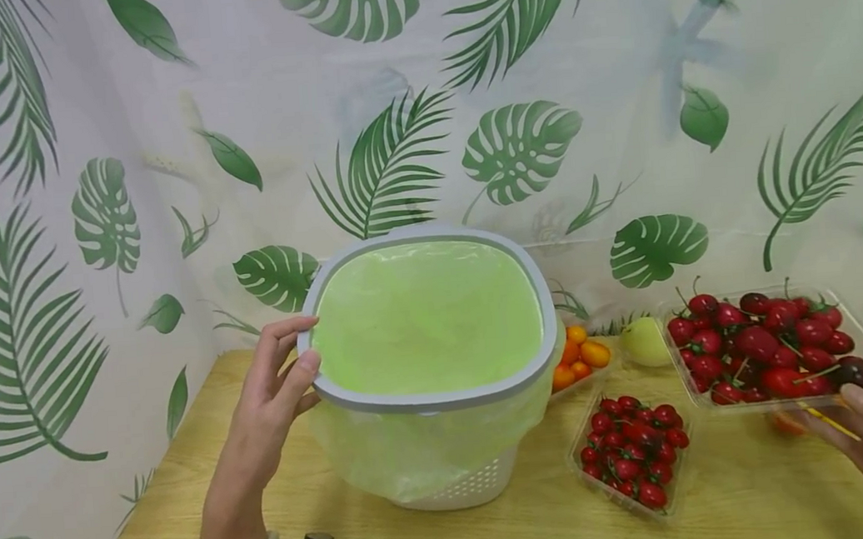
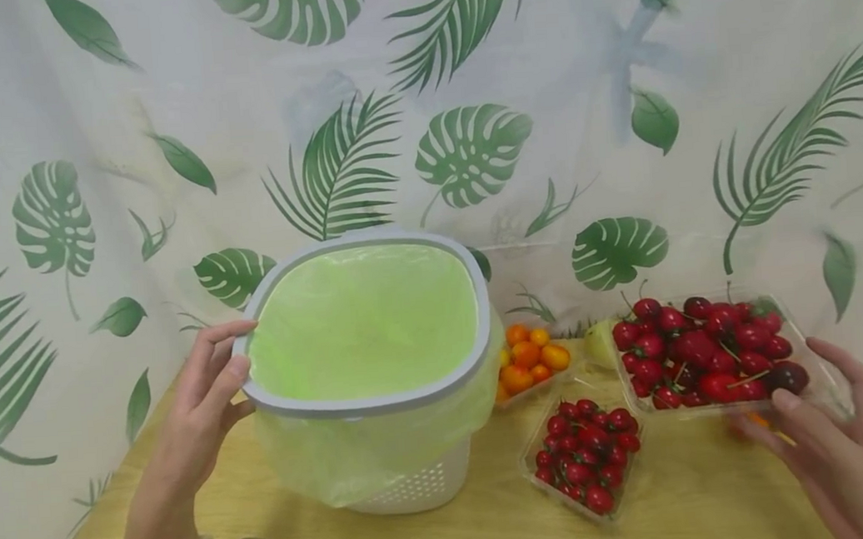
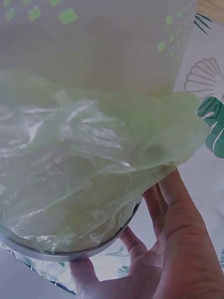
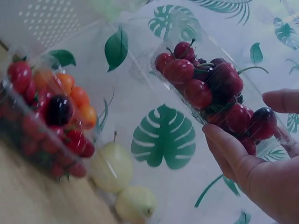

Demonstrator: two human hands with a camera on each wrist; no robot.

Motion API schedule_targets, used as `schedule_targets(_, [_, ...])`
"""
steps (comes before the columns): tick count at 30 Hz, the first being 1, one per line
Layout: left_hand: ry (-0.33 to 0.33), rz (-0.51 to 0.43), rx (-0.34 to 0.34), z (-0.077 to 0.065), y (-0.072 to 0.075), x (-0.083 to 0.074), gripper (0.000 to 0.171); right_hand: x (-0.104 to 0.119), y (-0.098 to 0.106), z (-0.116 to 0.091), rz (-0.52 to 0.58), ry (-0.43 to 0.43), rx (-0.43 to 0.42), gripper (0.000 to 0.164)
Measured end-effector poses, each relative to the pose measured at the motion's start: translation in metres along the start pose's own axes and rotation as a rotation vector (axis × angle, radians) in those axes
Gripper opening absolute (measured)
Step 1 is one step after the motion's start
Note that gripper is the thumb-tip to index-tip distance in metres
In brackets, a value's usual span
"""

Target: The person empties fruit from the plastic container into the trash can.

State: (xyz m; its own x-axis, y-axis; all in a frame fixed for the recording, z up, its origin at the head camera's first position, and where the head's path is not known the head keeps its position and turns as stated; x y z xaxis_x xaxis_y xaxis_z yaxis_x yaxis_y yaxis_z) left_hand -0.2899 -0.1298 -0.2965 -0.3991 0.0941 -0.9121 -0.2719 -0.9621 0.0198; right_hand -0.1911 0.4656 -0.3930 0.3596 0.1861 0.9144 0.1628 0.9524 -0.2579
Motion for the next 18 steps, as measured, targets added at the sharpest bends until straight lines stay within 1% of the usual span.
schedule_targets(3, [-0.001, 0.0, 0.001, -0.001, 0.0, -0.001, 0.039, 0.008, -0.016, 0.006, 0.1, 0.024, 0.04, 0.071])
schedule_targets(5, [-0.001, -0.003, 0.004, -0.001, -0.001, -0.001, 0.039, 0.011, -0.023, 0.009, 0.162, 0.021, 0.04, 0.069])
schedule_targets(8, [-0.001, -0.007, 0.011, -0.001, -0.002, -0.001, 0.039, 0.015, -0.03, 0.014, 0.211, 0.02, 0.043, 0.069])
schedule_targets(11, [0.002, -0.009, 0.007, 0.0, -0.002, -0.002, 0.039, 0.021, -0.036, 0.019, 0.213, 0.051, 0.03, 0.069])
schedule_targets(13, [0.007, -0.006, 0.002, 0.0, -0.001, -0.001, 0.039, 0.026, -0.04, 0.022, 0.188, 0.078, 0.011, 0.07])
schedule_targets(16, [0.014, -0.001, -0.006, 0.001, 0.0, 0.0, 0.039, 0.033, -0.044, 0.026, 0.151, 0.101, -0.033, 0.071])
schedule_targets(18, [0.015, -0.001, -0.007, 0.001, 0.001, 0.0, 0.039, 0.035, -0.043, 0.028, 0.12, 0.097, -0.078, 0.072])
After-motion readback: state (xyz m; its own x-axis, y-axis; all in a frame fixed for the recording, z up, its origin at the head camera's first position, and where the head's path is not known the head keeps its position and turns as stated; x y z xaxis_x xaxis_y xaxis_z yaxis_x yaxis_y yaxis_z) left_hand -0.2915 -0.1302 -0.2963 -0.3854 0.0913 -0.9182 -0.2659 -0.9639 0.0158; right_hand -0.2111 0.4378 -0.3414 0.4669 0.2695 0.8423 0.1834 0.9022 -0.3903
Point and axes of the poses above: each hand's wrist, its own z-axis towards the middle knuckle, its own y-axis out of the back of the hand, x = y × z, the point moved 10 cm from there along z, towards the middle knuckle, and after that the axes turned 7 degrees about -z, right-handed, at the moved point
